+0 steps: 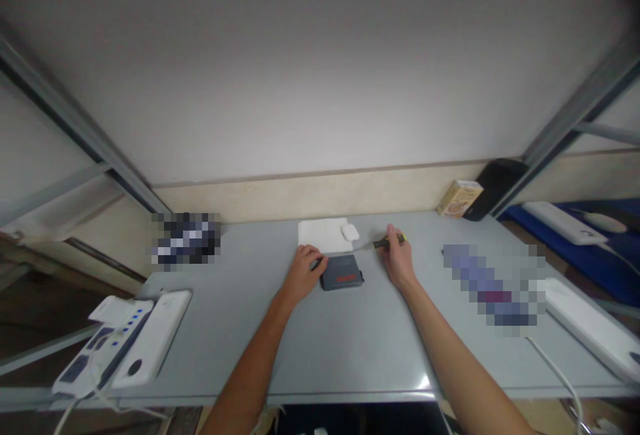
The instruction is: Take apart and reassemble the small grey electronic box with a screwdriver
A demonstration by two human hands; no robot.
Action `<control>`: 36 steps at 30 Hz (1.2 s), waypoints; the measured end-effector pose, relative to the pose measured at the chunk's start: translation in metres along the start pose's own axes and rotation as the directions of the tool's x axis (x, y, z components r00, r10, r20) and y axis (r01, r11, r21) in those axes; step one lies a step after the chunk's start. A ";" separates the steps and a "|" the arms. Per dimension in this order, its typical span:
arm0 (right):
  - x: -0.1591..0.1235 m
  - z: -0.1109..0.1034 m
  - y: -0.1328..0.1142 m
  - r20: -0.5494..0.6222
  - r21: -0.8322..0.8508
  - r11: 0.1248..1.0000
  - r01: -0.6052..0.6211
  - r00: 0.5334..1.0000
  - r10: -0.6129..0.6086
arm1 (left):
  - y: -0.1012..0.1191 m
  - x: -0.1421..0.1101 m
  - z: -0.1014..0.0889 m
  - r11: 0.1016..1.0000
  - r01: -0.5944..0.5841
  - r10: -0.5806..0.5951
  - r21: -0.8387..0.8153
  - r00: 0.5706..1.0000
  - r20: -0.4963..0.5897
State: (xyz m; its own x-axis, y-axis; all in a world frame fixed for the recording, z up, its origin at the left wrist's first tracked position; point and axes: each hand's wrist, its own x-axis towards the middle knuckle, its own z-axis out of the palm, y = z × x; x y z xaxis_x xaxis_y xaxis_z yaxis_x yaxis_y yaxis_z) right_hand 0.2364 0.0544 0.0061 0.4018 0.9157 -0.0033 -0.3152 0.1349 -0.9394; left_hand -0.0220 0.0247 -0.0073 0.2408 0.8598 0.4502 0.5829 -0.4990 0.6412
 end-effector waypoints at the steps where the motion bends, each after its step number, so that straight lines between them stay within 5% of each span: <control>1: -0.004 -0.001 -0.002 -0.014 0.018 1.000 -0.007 1.000 0.007 | 0.000 0.000 0.000 1.000 -0.003 0.003 0.011 1.000 -0.008; 7: -0.035 -0.019 -0.013 0.093 0.001 0.994 -0.110 0.990 0.110 | 0.012 -0.003 -0.007 0.998 -0.051 0.052 0.044 0.998 -0.020; 15: -0.059 -0.043 -0.009 0.056 -0.288 0.957 -0.030 0.997 0.048 | 0.039 -0.018 -0.020 0.955 -0.269 0.226 0.126 0.933 0.280; 22: -0.063 -0.048 -0.010 0.143 -0.381 0.924 0.047 0.990 0.009 | 0.037 -0.020 -0.019 0.964 -0.230 0.190 0.136 0.948 0.257; 32: -0.065 -0.052 -0.011 0.161 -0.188 0.982 0.016 0.987 0.015 | 0.032 -0.023 -0.017 0.958 -0.223 0.186 0.181 0.962 0.202; 36: -0.076 -0.051 -0.019 0.050 -0.306 0.952 0.000 0.999 0.016 | 0.032 -0.025 -0.016 0.947 -0.251 0.213 0.200 0.958 0.194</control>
State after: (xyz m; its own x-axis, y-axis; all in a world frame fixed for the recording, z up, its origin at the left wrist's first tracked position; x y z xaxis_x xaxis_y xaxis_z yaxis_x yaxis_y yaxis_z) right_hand 0.2560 -0.0368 0.0062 0.3528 0.9357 -0.0012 -0.0369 0.0126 -0.9992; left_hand -0.0220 -0.0148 0.0121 0.5055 0.7379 0.4472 0.6466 -0.6671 0.3699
